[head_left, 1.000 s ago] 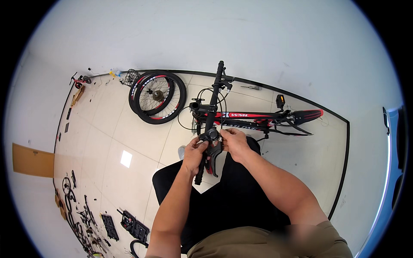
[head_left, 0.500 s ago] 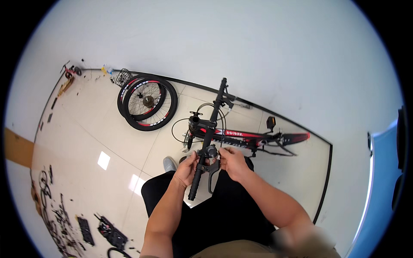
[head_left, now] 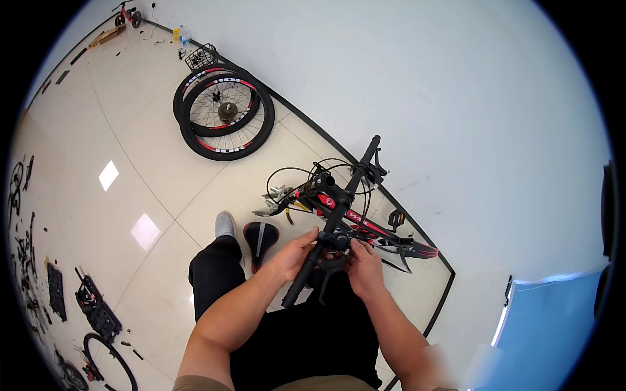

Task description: The person adjusts the bicycle handlebar grip and brake lever assembly. They rotate and reposition the grip on the handlebar, then repeatedly press the brake lever and manipulate the shifter mechanism to test function.

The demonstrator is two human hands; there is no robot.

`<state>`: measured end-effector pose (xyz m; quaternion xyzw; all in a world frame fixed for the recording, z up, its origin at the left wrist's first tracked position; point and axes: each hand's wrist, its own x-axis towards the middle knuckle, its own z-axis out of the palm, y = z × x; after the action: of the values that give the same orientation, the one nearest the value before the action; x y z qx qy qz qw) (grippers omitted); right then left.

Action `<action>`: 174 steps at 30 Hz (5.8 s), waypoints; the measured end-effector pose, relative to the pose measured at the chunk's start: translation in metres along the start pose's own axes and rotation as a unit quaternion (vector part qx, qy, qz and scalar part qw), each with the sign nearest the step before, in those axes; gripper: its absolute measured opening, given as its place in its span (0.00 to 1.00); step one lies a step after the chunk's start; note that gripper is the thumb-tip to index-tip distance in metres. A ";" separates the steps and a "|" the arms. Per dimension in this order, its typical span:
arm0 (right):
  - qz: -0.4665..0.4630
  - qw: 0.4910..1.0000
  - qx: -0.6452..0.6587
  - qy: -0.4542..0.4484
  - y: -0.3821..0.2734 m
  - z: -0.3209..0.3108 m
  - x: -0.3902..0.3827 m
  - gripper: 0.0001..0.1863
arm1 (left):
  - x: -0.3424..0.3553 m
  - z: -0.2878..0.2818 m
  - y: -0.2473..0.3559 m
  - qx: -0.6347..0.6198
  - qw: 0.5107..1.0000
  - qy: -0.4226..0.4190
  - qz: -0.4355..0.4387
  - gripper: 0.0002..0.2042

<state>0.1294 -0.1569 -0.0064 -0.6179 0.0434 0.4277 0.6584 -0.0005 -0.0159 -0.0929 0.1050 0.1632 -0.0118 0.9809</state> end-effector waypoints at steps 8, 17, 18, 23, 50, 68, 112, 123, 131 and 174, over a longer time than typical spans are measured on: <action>-0.092 0.975 -0.197 0.050 -0.005 0.054 -0.015 0.23 | 0.010 0.009 -0.003 0.003 0.998 0.035 0.046 0.19; -0.071 0.978 -0.193 0.038 -0.004 0.064 -0.016 0.24 | 0.016 -0.003 -0.005 0.021 0.998 0.045 0.047 0.20; -0.065 0.979 -0.189 0.033 -0.005 0.066 -0.017 0.25 | 0.016 -0.005 -0.005 0.019 0.997 0.051 0.049 0.20; -0.073 0.968 -0.240 0.008 -0.005 0.053 -0.015 0.34 | 0.008 0.006 0.003 0.040 0.996 0.070 0.043 0.20; -0.127 0.955 -0.269 -0.001 0.022 0.031 -0.037 0.26 | 0.005 0.011 0.004 0.202 0.971 0.078 0.101 0.22; -0.207 0.906 -0.362 0.069 0.014 0.043 -0.026 0.29 | 0.004 0.016 -0.002 0.151 0.981 0.060 0.101 0.19; -0.138 0.978 0.138 0.071 -0.082 -0.084 -0.005 0.27 | -0.015 0.020 0.028 0.247 0.963 0.051 0.098 0.23; -0.086 0.946 0.301 0.084 -0.070 -0.142 -0.014 0.23 | -0.040 0.063 0.026 0.368 0.894 0.228 0.113 0.33; -0.110 0.928 0.353 0.049 -0.099 -0.128 -0.017 0.26 | -0.035 0.080 0.010 0.469 0.821 0.298 0.132 0.26; -0.073 0.811 0.470 -0.341 -0.129 -0.149 -0.027 0.42 | -0.031 0.074 -0.009 0.600 0.687 0.354 0.209 0.20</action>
<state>0.2622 -0.2801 0.0748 -0.0491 -0.0330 0.4892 0.8701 -0.0064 -0.0405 -0.0159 0.6985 0.4303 0.1363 0.5552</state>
